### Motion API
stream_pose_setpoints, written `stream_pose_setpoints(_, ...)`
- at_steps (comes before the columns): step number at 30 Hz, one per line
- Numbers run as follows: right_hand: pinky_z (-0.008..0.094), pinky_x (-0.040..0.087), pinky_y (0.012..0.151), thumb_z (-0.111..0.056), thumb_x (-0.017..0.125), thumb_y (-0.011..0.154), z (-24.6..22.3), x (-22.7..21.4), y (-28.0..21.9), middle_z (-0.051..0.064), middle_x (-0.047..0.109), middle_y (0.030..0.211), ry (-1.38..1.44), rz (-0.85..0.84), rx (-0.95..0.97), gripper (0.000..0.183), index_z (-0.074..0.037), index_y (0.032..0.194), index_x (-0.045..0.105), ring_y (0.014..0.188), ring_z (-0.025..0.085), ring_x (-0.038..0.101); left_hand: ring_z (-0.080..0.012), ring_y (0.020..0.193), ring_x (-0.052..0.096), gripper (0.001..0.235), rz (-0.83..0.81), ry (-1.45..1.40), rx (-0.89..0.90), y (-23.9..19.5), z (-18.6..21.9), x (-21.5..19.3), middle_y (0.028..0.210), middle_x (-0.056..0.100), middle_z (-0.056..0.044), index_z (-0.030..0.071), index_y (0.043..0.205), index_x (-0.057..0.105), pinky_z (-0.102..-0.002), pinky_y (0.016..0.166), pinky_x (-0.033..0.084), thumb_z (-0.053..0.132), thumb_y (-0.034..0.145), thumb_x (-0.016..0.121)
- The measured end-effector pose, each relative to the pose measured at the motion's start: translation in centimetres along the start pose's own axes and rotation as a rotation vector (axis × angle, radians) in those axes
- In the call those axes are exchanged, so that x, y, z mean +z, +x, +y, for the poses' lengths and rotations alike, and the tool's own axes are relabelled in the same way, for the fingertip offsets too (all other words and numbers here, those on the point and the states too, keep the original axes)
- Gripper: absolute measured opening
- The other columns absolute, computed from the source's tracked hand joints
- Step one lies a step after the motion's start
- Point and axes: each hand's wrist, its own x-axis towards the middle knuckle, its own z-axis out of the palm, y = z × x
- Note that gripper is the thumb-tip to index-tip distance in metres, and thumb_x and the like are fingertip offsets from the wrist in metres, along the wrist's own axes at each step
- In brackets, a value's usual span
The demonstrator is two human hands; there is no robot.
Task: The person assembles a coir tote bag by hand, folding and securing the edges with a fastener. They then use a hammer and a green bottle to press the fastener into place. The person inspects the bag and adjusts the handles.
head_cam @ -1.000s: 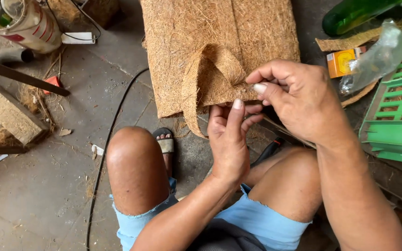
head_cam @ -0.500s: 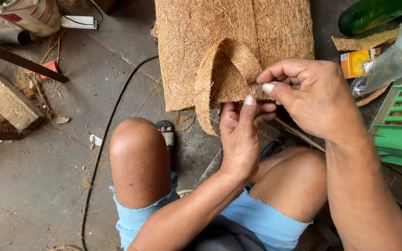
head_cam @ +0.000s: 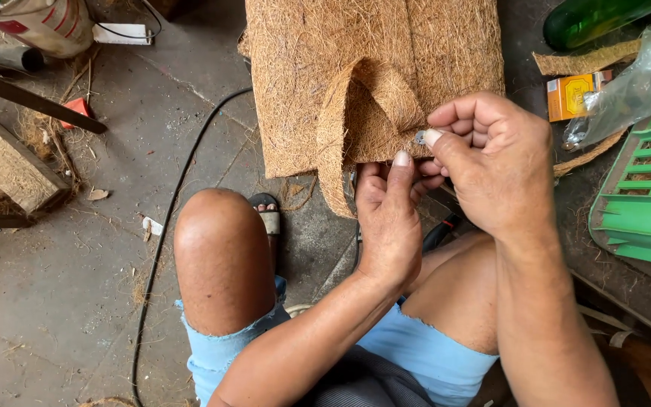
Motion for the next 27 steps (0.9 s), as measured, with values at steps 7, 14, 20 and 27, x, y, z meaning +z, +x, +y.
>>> stream_pose_setpoints(7,0.020,0.057,0.055,0.005,0.067,0.092,1.1,0.9,-1.3,0.008,0.065,0.078,0.014,0.131,-0.025,0.008,-0.001,0.096,0.064,0.063,0.012,0.067,-0.0150,0.077,0.067,0.012,0.020,-0.029,0.000,0.0,-0.2,0.0,0.088,0.068,-0.012,0.003,0.103,0.055,-0.028,0.075,0.058,0.015,0.103,0.055)
stream_pose_setpoints(14,0.020,0.053,0.052,0.004,0.067,0.089,1.5,2.2,-1.9,0.006,0.064,0.073,0.033,0.218,-0.032,0.008,-0.002,0.094,0.065,0.059,0.008,0.059,-0.0107,0.084,0.061,0.010,0.107,0.117,0.013,0.2,0.0,0.0,0.093,0.066,-0.008,0.004,0.099,0.059,-0.026,0.078,0.050,0.014,0.099,0.057)
stream_pose_setpoints(20,0.020,0.053,0.057,0.002,0.069,0.089,2.0,2.9,-2.0,0.005,0.065,0.076,-0.068,0.275,-0.057,0.007,-0.003,0.092,0.066,0.064,0.008,0.058,-0.0108,0.088,0.061,0.011,0.110,0.122,0.000,0.3,0.0,-0.3,0.099,0.066,-0.008,0.003,0.102,0.061,-0.025,0.081,0.050,0.012,0.098,0.058)
stream_pose_setpoints(27,0.024,0.052,0.061,0.001,0.064,0.084,2.0,3.4,-2.3,0.004,0.068,0.077,-0.203,0.330,-0.128,0.010,-0.004,0.091,0.069,0.066,0.010,0.062,-0.0125,0.091,0.063,0.011,0.106,0.106,-0.013,0.4,0.7,0.2,0.100,0.068,-0.009,0.003,0.101,0.062,-0.027,0.085,0.051,0.009,0.091,0.064)
